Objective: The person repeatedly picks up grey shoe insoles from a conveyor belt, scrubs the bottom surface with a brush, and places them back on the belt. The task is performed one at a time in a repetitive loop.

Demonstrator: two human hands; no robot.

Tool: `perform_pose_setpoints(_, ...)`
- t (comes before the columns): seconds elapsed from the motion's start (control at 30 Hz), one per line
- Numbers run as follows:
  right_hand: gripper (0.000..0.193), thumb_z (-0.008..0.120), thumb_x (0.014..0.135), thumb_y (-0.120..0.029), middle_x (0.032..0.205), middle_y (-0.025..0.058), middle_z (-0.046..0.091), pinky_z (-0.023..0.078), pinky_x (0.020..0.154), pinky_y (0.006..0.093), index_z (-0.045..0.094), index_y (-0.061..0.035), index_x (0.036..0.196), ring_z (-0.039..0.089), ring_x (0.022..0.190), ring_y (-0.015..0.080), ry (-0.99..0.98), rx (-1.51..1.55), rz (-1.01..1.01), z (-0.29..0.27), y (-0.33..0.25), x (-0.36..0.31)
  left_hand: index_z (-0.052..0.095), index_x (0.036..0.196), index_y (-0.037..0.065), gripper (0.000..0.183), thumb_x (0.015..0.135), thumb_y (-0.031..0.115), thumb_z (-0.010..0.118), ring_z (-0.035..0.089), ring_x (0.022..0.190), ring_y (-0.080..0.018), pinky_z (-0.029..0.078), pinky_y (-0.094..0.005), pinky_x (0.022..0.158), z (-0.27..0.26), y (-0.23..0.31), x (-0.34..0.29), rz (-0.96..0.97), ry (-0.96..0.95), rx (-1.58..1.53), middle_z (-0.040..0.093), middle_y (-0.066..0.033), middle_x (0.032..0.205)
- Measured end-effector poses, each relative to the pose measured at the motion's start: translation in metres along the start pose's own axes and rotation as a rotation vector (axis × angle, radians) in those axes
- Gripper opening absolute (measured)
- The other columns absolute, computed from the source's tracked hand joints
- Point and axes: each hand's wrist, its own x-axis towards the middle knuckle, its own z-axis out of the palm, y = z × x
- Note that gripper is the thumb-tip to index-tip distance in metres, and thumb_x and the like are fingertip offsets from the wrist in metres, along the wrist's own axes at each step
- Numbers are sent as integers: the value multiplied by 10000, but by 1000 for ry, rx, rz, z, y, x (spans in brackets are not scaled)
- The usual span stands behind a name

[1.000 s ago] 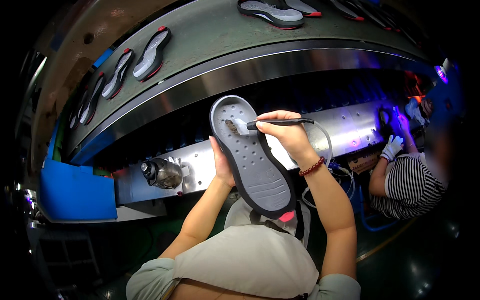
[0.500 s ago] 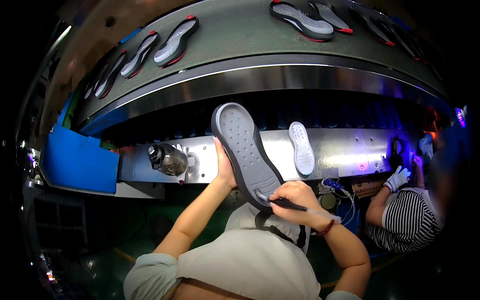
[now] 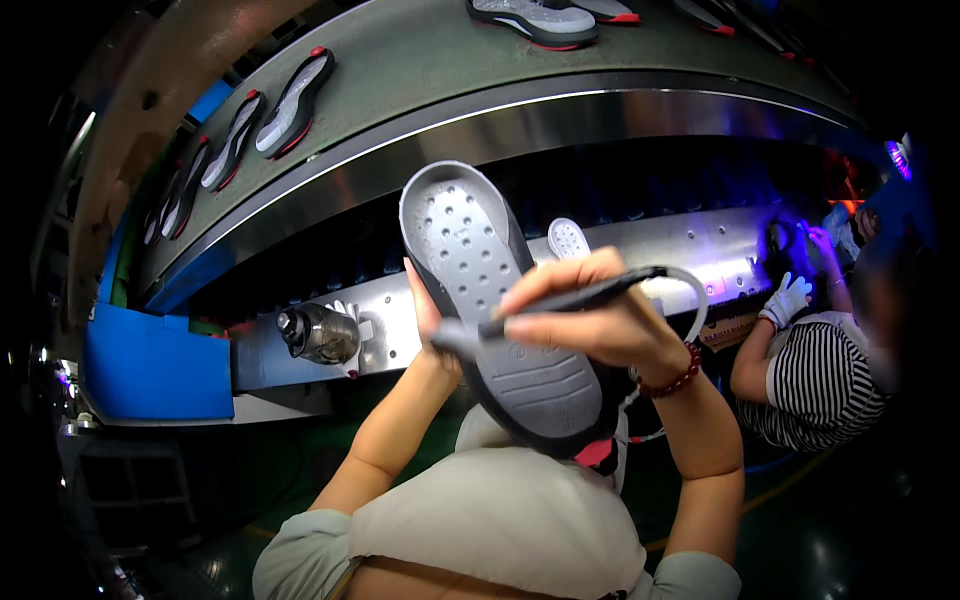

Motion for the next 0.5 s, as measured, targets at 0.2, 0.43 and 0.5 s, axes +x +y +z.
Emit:
perform_pose_setpoints(0.2,151,671,700,-8,787,75,639,459,644,220,648,20,846,588,712,101,68,-223,-173,8,4,3,343,1293,85,811,807,705,152,478,1098,-234,391,-364,942,10,7,-2,122,69,180,474,-102,1214)
perform_pose_setpoints(0.43,158,652,695,23,849,118,639,469,726,253,642,30,852,600,797,160,179,-197,12,-2,-4,10,321,1308,89,801,809,698,173,470,1095,-258,369,-379,949,-6,8,12,256,-15,80,449,-115,1240)
perform_pose_setpoints(0.5,150,661,687,27,845,126,639,470,734,261,643,27,836,609,799,177,63,-263,-140,4,0,4,315,1303,74,840,785,722,179,482,1075,-313,378,-422,940,-13,9,16,287,-11,99,453,-168,1223)
